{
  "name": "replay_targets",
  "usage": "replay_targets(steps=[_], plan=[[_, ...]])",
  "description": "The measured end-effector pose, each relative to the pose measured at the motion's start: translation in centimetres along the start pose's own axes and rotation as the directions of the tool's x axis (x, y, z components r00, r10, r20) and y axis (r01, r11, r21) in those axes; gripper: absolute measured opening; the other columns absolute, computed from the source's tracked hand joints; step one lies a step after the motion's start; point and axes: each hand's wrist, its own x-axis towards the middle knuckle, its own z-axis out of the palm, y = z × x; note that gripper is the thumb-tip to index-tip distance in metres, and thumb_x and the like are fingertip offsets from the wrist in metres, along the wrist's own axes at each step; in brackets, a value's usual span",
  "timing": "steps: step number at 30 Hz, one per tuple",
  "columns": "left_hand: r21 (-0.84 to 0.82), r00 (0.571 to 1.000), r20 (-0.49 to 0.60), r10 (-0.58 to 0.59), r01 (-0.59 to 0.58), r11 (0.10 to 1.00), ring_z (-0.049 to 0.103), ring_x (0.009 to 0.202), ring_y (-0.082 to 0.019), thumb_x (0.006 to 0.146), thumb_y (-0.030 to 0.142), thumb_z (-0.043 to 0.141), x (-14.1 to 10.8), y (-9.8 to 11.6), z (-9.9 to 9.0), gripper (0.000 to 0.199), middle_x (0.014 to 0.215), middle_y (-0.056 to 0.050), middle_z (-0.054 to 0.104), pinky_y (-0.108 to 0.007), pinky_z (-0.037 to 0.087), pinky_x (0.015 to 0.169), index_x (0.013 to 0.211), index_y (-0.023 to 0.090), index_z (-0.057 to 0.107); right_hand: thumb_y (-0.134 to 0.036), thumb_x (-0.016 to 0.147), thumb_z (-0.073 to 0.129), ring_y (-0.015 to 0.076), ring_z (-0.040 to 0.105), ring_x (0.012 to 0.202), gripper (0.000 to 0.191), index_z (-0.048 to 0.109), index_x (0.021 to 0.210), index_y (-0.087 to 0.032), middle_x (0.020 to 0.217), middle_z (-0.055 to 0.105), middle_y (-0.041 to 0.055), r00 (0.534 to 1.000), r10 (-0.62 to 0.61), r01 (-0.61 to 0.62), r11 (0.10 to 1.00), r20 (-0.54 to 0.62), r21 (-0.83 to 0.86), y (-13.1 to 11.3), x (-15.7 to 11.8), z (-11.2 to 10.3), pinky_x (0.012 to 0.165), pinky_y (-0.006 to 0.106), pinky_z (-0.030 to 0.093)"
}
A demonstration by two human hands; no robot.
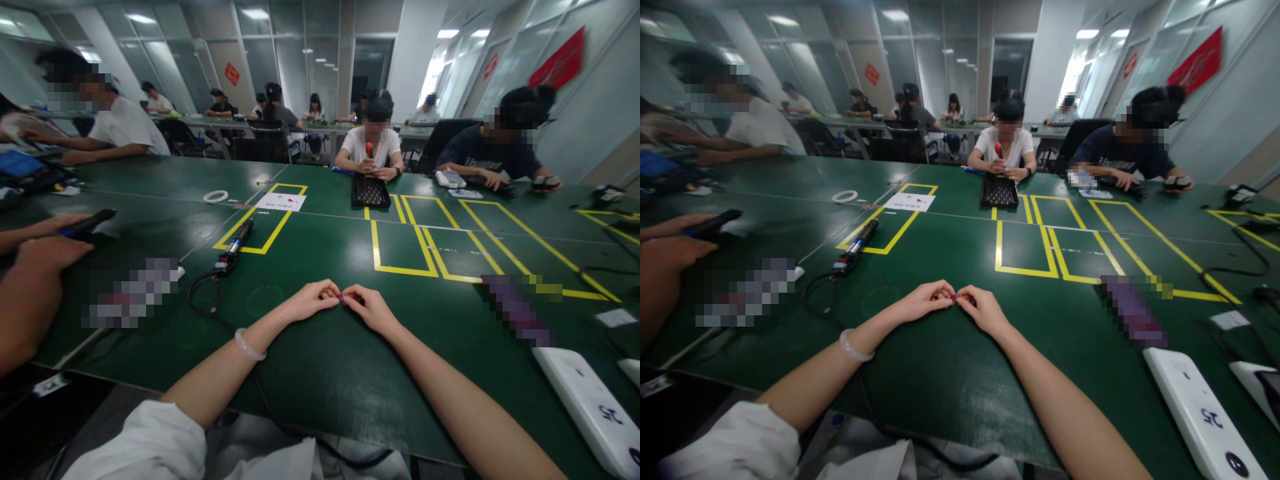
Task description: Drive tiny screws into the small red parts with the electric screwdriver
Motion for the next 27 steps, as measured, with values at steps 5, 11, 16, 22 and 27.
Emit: replay_targets(steps=[5,11,16,22,27], plan=[[0.042,0.998,-0.022,0.057,-0.056,0.998,0.061,0.082,-0.013,0.084,0.029,0.062,-0.1,0.2,0.3,0.027,0.093,-0.003,0.065,-0.024,0.047,0.072,0.107,0.017,0.054,-0.038,0.093,0.054,0.0136,0.058,0.064,0.024,0.066,0.093,-0.018,0.076,0.068,0.0015,0.999,0.048,-0.049,0.998,0.010,0.040,0.0,0.1,-0.1,0.062,0.024,0.043],[0.313,0.989,-0.069,0.134,-0.106,0.944,0.061,0.079,-0.013,0.088,0.031,0.058,-0.4,0.9,0.9,0.020,0.090,-0.001,0.064,-0.025,0.046,0.071,0.106,0.020,0.056,-0.037,0.093,0.051,0.0152,0.060,0.071,0.025,0.066,0.087,-0.018,0.080,0.068,0.0025,0.999,0.044,-0.044,0.998,0.019,0.040,-0.2,0.2,-0.1,0.068,0.026,0.044],[0.358,0.989,-0.080,0.123,-0.086,0.930,0.062,0.080,-0.014,0.092,0.036,0.053,-0.5,1.1,0.8,0.020,0.090,-0.002,0.065,-0.026,0.047,0.073,0.104,0.021,0.057,-0.037,0.091,0.055,0.0146,0.060,0.074,0.022,0.061,0.101,-0.019,0.085,0.067,0.0021,0.999,0.024,-0.020,0.993,-0.029,0.115,0.1,0.1,0.0,0.068,0.026,0.045],[0.337,0.990,-0.075,0.120,-0.088,0.937,0.062,0.081,-0.014,0.093,0.038,0.051,-0.5,1.0,0.7,0.022,0.090,-0.002,0.065,-0.025,0.046,0.073,0.105,0.020,0.058,-0.028,0.083,0.064,0.0129,0.058,0.072,0.017,0.059,0.097,-0.019,0.084,0.064,0.0005,0.999,-0.038,0.039,0.996,-0.012,0.083,0.5,0.2,0.2,0.066,0.025,0.044],[0.373,0.994,-0.024,0.109,-0.092,0.923,0.063,0.086,-0.016,0.093,0.045,0.049,-0.4,1.4,-0.5,0.030,0.095,-0.003,0.066,-0.027,0.047,0.078,0.106,0.020,0.060,-0.025,0.085,0.060,0.0129,0.057,0.072,0.013,0.060,0.096,-0.018,0.080,0.062,0.0000,1.000,-0.023,0.024,0.998,-0.016,0.058,0.3,0.2,0.1,0.066,0.025,0.044]])
